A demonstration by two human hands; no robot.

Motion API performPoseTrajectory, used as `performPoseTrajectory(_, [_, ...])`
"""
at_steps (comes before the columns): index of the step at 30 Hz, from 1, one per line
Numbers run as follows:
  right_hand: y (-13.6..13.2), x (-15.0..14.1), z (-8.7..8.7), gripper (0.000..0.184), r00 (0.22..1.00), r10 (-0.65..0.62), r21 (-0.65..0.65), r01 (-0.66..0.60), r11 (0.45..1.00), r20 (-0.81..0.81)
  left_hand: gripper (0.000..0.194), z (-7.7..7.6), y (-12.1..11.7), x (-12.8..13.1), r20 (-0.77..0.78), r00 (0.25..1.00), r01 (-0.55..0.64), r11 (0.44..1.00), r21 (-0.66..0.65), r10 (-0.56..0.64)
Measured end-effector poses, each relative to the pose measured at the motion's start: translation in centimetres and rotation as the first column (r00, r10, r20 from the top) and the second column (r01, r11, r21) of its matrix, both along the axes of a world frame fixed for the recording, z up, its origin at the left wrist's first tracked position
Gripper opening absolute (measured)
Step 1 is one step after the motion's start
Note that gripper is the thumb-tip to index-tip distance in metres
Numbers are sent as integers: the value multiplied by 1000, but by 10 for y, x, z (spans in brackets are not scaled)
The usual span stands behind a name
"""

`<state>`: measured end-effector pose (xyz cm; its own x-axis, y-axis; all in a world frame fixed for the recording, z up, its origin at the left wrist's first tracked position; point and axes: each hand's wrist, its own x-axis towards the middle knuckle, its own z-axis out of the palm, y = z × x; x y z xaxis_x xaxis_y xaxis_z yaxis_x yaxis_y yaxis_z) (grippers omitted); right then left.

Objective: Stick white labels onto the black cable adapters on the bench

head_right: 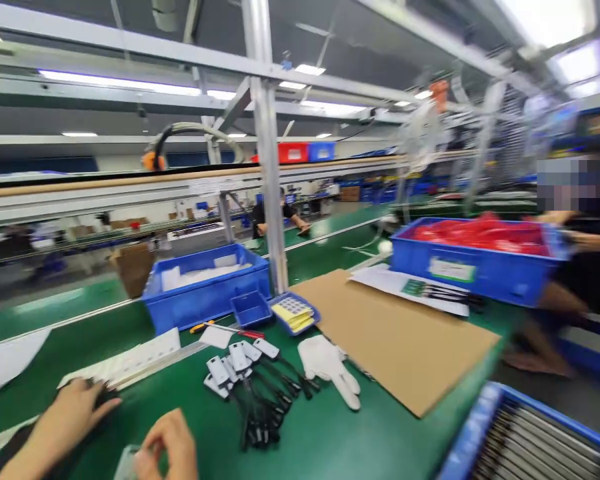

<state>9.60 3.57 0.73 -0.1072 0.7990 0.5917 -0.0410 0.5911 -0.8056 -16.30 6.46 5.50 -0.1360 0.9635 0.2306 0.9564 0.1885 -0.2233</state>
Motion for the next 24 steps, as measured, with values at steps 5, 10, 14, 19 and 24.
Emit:
performPoseTrajectory(5, [-11, 18, 5, 21, 976, 183, -66, -191, 979, -116, 43, -25, -64, 43, -100, 993, -54, 995, 79, 61])
performPoseTrajectory(10, [-7, 24, -5, 24, 968, 236, -145, -245, 959, -81, 49, -16, -74, 46, 175, 976, -162, 966, 200, 128])
performPoseTrajectory(14, [-3, 22, -11, 27, 961, 260, -197, -274, 941, -96, 44, -9, -66, 40, 312, 928, -270, 946, 179, 205])
performPoseTrajectory(19, [2, 24, -11, 31, 940, 291, -265, -331, 906, -177, 38, 0, -65, 33, 489, 859, -278, 942, 190, 155])
performPoseTrajectory(24, [5, 24, -10, 35, 925, 277, -349, -357, 866, -260, 49, 27, -87, 47, 691, 723, -262, 924, 277, -2])
